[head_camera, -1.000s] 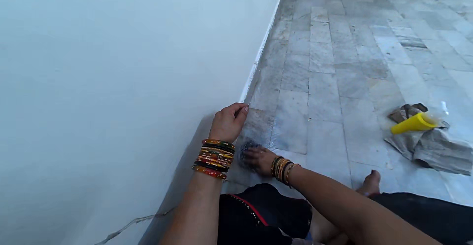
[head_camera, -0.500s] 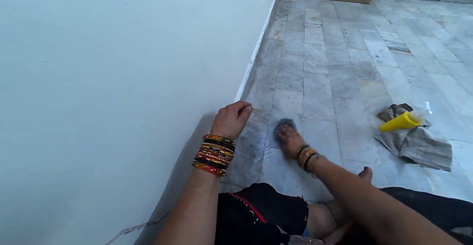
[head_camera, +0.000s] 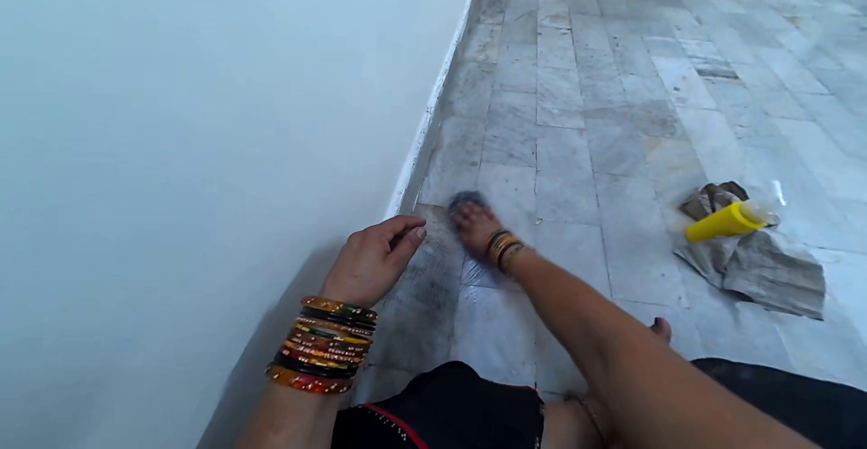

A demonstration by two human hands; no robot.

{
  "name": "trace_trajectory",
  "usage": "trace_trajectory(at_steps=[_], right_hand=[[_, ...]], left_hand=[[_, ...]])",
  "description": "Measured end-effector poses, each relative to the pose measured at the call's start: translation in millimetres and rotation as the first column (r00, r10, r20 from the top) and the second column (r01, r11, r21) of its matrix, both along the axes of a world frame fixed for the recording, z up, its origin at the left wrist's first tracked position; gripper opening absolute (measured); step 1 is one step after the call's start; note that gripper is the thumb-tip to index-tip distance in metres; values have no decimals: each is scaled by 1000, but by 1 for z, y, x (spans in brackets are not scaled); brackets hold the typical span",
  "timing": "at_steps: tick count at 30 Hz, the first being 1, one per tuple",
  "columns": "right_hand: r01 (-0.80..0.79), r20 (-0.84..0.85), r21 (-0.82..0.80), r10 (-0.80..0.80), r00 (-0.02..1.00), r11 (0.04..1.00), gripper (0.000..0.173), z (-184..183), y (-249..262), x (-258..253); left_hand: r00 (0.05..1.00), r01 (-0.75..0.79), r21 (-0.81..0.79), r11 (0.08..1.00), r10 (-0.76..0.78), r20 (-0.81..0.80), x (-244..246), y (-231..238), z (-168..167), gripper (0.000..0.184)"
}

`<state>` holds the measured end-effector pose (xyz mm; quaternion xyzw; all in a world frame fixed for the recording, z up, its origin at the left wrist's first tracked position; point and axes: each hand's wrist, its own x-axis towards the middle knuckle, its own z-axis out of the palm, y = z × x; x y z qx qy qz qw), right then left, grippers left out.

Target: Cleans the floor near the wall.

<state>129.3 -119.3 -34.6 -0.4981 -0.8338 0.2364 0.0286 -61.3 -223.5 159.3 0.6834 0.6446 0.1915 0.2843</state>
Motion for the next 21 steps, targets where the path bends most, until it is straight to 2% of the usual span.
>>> trace_trajectory(at_steps=[3,5,9,12,14,16,19,21], right_hand=[[246,89,25,-247,965,969,55,-3,39,88],[392,131,60,-396,909,918,59,-5,37,156],[613,223,95,-617,755,784,63,-9,-9,280],[739,237,76,-732,639,670,63,-9,-53,325],[752,278,32,-728,626,658,64,-4,-65,320],[668,283,-8,-639,715,744,66,2,-63,292],[391,190,28,-389,901,920,65,-1,-63,203],[242,82,62,-247,966,968,64,-4,-79,125]], left_hand=[[1000,2,-42,999,-2,0,0,5,-4,28],[1000,9,-41,999,-9,-1,0,7,-6,28],[1000,7,-37,999,-8,-16,3,5,-1,28],[1000,9,-22,1000,-9,-6,4,3,3,28],[1000,19,-11,1000,-19,-12,6,1,6,29],[999,30,11,999,-29,-21,11,0,7,28],[998,54,38,998,-53,-23,14,-3,6,26],[998,57,49,997,-56,-20,14,-5,5,27]])
